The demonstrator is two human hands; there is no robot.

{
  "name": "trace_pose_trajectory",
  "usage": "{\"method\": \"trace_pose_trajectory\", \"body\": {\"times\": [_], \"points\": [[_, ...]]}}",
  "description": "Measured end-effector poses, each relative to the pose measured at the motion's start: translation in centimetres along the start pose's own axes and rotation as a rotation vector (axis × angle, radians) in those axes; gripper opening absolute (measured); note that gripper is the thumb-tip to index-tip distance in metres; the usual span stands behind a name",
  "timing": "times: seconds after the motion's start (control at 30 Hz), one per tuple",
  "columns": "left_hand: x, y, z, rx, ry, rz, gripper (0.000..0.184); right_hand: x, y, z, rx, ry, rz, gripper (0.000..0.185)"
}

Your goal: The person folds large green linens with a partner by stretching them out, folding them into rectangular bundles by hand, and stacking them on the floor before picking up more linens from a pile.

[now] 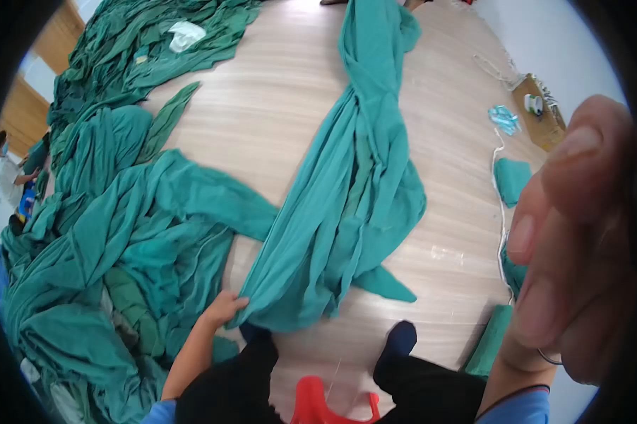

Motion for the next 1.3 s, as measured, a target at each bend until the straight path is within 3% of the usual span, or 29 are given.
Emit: {"method": "trace_pose_trajectory", "body": {"times": [0.03, 0.1, 0.13, 0.17, 0.2, 0.23, 0.27, 0.3, 0.37, 0.4, 0.47, 0.53, 0.57, 0.67, 0.77, 0.8, 0.83, 0.87, 0.9, 0.93, 0.97, 1.03, 1.17, 1.23, 1.3], "points": [[-2.4, 4.5, -3.4, -0.01, 0.07, 0.129, 0.036, -0.2, -0.2, -1.4, -0.038, -0.015, -0.003, 0.04], [-2.8, 4.4, -3.2, 0.065, 0.169, 0.231, 0.034, -0.5, -0.3, -4.5, -0.106, -0.019, -0.016, 0.037], [-3.9, 6.4, -1.2, -0.134, 0.093, 0.184, 0.035, -0.6, 0.0, -6.5, -0.128, -0.007, -0.03, 0.036], [-5.6, 9.3, -0.3, -0.2, 0.047, 0.13, 0.042, -0.3, 0.6, -8.5, -0.139, 0.017, -0.04, 0.035], [-1.2, 3.1, 3.0, -0.209, -0.04, 0.169, 0.047, 3.0, 0.6, -4.5, -0.121, 0.058, -0.028, 0.034], [0.2, -1.0, 3.7, -0.22, -0.126, 0.218, 0.051, 5.6, 2.7, -2.9, -0.041, 0.12, -0.001, 0.033], [-0.1, 1.4, 4.0, -0.138, -0.153, 0.179, 0.053, 5.5, 7.5, -3.2, 0.126, 0.195, 0.018, 0.032], [0.8, 1.8, 3.4, -0.041, -0.16, 0.217, 0.052, 3.6, 14.9, -1.8, 0.439, 0.286, -0.03, 0.03], [1.8, 1.4, 3.0, -0.189, -0.357, 0.224, 0.048, 1.9, 28.0, 4.6, 0.447, 0.029, 0.69, 0.054], [1.6, 1.5, 2.9, -0.188, -0.35, 0.23, 0.048, 1.6, 32.7, 8.3, 0.654, -0.054, 0.808, 0.064], [1.9, 2.6, 3.6, -0.154, -0.424, 0.364, 0.047, 3.1, 34.1, 13.0, 0.822, -0.144, 1.271, 0.071], [1.5, 4.2, 4.5, -0.172, -0.493, 0.413, 0.048, 4.4, 35.9, 16.1, 0.995, -0.027, 1.331, 0.061], [1.7, 4.8, 4.7, -0.18, -0.563, 0.461, 0.048, 4.1, 37.9, 17.5, 0.984, -0.033, 1.332, 0.061], [2.9, 5.1, 4.5, -0.132, -0.603, 0.489, 0.05, 1.5, 41.0, 19.9, 0.981, 0.293, 1.093, 0.032], [3.7, 4.7, 4.4, -0.112, -0.638, 0.518, 0.052, -4.1, 41.8, 16.9, 0.859, 0.613, 0.852, 0.016], [4.0, 4.2, 4.3, -0.167, -0.609, 0.539, 0.051, -4.0, 37.4, 13.0, 1.016, 1.032, 0.057, 0.012], [4.4, 3.6, 4.1, -0.22, -0.579, 0.561, 0.05, -4.9, 35.4, 9.4, 0.738, 1.033, -0.501, 0.015], [5.3, 2.3, 3.6, -0.209, -0.58, 0.564, 0.05, -5.8, 32.0, 6.5, 0.648, 1.051, -0.607, 0.019], [5.9, -0.3, 2.9, -0.291, -0.452, 0.601, 0.045, -6.5, 28.5, 4.0, 0.557, 1.065, -0.712, 0.022], [5.6, -2.2, 2.3, -0.372, -0.321, 0.633, 0.04, -7.8, 26.3, 2.4, 0.562, 0.993, -0.734, 0.025], [4.3, -2.6, 2.4, -0.364, -0.319, 0.63, 0.04, -9.4, 24.1, 1.4, 0.564, 0.922, -0.758, 0.028], [1.2, -2.5, 3.5, -0.46, -0.216, 0.899, 0.03, -13.1, 18.5, 1.5, 0.577, 0.997, -0.531, 0.034], [-2.8, -4.2, 3.8, -0.385, 0.172, 0.981, 0.024, -14.4, 8.0, 6.2, 0.48, 0.981, -0.335, 0.046], [-3.4, -4.0, 3.9, -0.374, 0.282, 0.961, 0.024, -13.7, 6.4, 9.1, 0.481, 0.957, -0.355, 0.052], [-4.0, -7.3, 1.7, -0.203, 0.374, 0.051, 0.028, -11.9, 7.8, 11.1, 0.49, 0.991, -0.367, 0.056]]}}
Point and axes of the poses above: each hand's wrist, its own z-axis away from the middle knuckle, its own x-axis out of the palm, y = z × x, the point moved 4 cm from there along -z, towards the middle knuckle, and after that the axes turned 9 degrees about y, right-handed, at the moved point
